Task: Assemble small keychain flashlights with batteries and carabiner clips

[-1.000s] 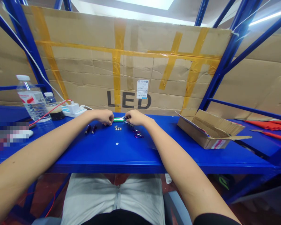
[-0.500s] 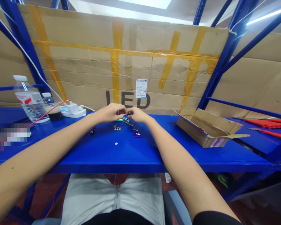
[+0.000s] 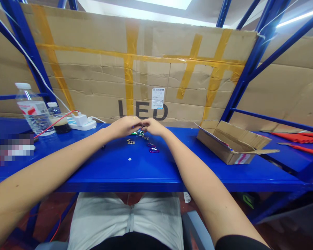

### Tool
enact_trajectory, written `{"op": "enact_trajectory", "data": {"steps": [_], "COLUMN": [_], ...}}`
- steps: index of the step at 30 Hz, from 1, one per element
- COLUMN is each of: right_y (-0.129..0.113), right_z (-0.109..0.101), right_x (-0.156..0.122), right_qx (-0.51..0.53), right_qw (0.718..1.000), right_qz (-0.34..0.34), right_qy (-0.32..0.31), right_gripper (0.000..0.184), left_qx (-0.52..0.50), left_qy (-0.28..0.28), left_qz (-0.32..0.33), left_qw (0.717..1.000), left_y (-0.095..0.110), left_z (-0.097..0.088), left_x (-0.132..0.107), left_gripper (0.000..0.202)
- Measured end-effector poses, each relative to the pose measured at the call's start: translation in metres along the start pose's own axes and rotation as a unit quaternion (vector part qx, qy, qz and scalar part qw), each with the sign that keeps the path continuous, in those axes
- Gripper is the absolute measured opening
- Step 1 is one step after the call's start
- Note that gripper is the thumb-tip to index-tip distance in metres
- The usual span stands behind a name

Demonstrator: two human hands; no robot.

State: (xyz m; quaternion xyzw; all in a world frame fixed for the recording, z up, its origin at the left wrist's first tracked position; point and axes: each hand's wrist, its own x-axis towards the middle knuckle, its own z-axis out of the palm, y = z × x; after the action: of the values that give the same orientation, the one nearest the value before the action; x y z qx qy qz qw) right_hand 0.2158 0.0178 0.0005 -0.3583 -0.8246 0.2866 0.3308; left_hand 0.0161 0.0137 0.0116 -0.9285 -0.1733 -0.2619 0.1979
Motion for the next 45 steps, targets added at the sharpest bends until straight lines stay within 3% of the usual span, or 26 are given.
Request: {"op": "enact_trajectory", "data": {"steps": [13, 24, 29, 32, 34, 37, 40, 45], "right_y": [0.005, 0.007, 0.007, 0.005, 0.004, 0.006, 0.009, 0.004], "right_z": [0.002, 0.001, 0.002, 0.002, 0.002, 0.002, 0.002, 0.006], "right_x": [0.002, 0.005, 0.005, 0.004, 0.003, 0.003, 0.003, 0.003], "right_qx": [0.014, -0.081, -0.042, 0.012, 0.045, 0.073, 0.077, 0.082], "right_qw": [1.0, 0.989, 0.994, 0.996, 0.995, 0.994, 0.995, 0.996], "right_qz": [-0.012, -0.088, -0.058, -0.019, 0.003, 0.026, 0.032, 0.021], "right_qy": [0.018, 0.084, 0.088, 0.091, 0.087, 0.076, 0.06, 0.035], "right_gripper": [0.016, 0.01, 0.011, 0.014, 0.015, 0.013, 0.016, 0.02], "left_qx": [-0.004, 0.008, -0.02, -0.047, -0.075, -0.121, -0.146, -0.115], "left_qy": [0.017, 0.031, 0.019, -0.052, -0.166, -0.319, -0.356, -0.36], "left_qz": [0.007, 0.002, -0.059, -0.137, -0.186, -0.235, -0.257, -0.263], "left_qw": [1.0, 0.999, 0.998, 0.988, 0.966, 0.91, 0.887, 0.888], "left_y": [-0.005, -0.004, 0.001, -0.002, -0.008, -0.017, -0.021, -0.016], "left_z": [0.006, 0.006, -0.009, -0.021, -0.025, -0.021, -0.013, -0.007], "left_x": [-0.001, -0.002, 0.0, 0.0, -0.002, -0.007, -0.012, -0.011], "left_gripper": [0.02, 0.022, 0.021, 0.021, 0.018, 0.013, 0.013, 0.023]}}
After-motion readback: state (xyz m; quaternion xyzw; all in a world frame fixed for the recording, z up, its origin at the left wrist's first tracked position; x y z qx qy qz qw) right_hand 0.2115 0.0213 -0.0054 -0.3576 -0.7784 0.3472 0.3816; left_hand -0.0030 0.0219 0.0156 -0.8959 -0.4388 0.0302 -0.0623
